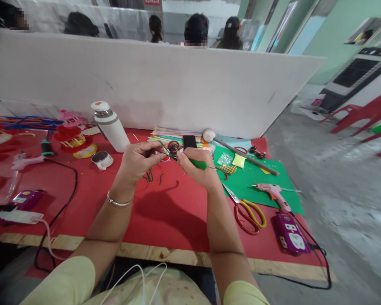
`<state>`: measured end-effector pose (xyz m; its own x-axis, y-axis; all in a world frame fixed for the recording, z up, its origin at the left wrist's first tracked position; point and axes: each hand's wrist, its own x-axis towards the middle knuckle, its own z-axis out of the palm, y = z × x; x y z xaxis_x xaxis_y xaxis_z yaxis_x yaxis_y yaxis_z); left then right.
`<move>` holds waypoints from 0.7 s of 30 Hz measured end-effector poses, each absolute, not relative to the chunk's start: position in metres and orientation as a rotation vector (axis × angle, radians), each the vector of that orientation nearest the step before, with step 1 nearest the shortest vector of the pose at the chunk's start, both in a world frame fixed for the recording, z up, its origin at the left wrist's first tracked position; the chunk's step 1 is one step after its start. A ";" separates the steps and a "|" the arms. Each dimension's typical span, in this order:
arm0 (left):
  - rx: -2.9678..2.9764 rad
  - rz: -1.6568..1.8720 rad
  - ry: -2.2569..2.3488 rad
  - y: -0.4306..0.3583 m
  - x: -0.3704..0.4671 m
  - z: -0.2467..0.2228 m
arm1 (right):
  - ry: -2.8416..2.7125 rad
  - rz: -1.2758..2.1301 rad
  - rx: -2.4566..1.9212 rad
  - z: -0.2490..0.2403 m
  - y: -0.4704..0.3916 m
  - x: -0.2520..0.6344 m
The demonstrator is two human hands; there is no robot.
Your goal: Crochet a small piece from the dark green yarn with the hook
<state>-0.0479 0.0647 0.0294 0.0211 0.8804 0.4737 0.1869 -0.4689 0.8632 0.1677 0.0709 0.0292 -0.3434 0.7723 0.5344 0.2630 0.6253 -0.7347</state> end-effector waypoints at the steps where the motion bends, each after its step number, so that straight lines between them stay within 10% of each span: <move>1: 1.703 1.497 1.099 0.065 -0.047 0.030 | -1.904 0.659 -0.828 0.030 0.070 0.167; 21: 0.895 1.230 0.687 0.075 -0.049 0.033 | -1.937 -0.173 -0.668 0.000 0.076 0.136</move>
<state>-0.0489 0.0753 0.0332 0.2173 0.9758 0.0244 -0.4910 0.0877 0.8667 0.1356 0.0759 0.0003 -0.3121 0.3746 0.8731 0.5236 0.8346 -0.1709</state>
